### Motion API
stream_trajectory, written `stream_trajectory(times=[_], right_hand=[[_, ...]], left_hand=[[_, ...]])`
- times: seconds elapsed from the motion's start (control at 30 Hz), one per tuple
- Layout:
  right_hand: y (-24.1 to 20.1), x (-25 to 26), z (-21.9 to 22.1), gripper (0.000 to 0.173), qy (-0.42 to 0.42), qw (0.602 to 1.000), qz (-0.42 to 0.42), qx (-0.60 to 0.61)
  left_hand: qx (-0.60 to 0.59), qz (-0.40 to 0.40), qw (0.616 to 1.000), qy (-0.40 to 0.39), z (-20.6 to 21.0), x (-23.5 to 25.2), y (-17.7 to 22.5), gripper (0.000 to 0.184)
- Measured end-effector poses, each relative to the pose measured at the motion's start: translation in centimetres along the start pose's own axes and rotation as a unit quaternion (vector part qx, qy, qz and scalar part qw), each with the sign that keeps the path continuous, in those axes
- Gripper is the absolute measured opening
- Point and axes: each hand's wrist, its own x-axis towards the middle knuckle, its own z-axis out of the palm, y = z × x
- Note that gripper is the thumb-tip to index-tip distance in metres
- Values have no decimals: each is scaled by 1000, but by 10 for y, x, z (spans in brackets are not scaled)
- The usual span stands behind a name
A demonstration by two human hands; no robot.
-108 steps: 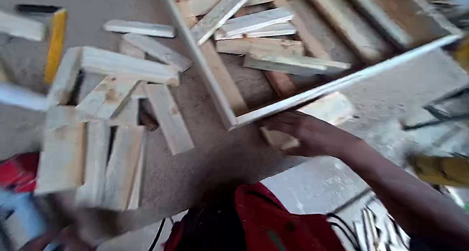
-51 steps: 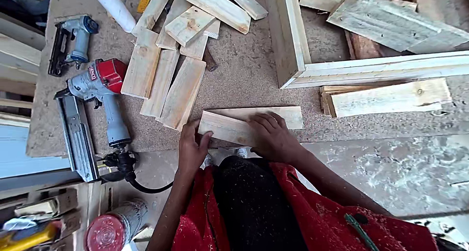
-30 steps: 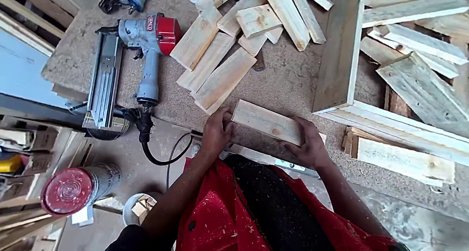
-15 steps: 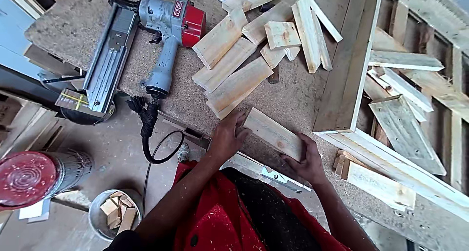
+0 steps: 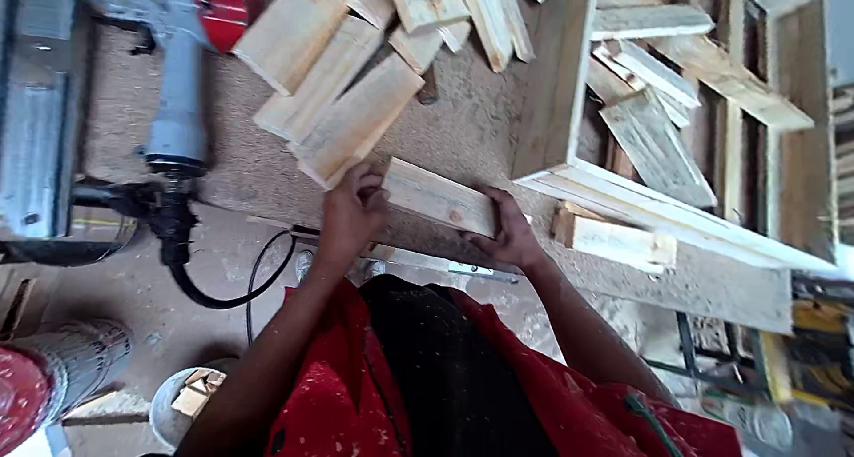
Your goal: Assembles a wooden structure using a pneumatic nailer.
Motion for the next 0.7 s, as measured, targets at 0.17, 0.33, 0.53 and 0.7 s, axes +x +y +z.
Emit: stream_trajectory(times=[0.17,0.33,0.53,0.7], right_hand=[[4,3,-4,97,-16,1000,-9,1],[4,2,-2,92,1,999,-35,9],[9,1,0,89,16,998,-56,2],[7,2,-1,89,11,998,-57,4]], left_hand=[[-1,-3,1000,6,-1,0,4,51],[-4,-10,1000,4,-3,1,7,50],[22,-27,999,-29,-9,11,16,53],[13,-19,999,-25,-7,23,17,47]])
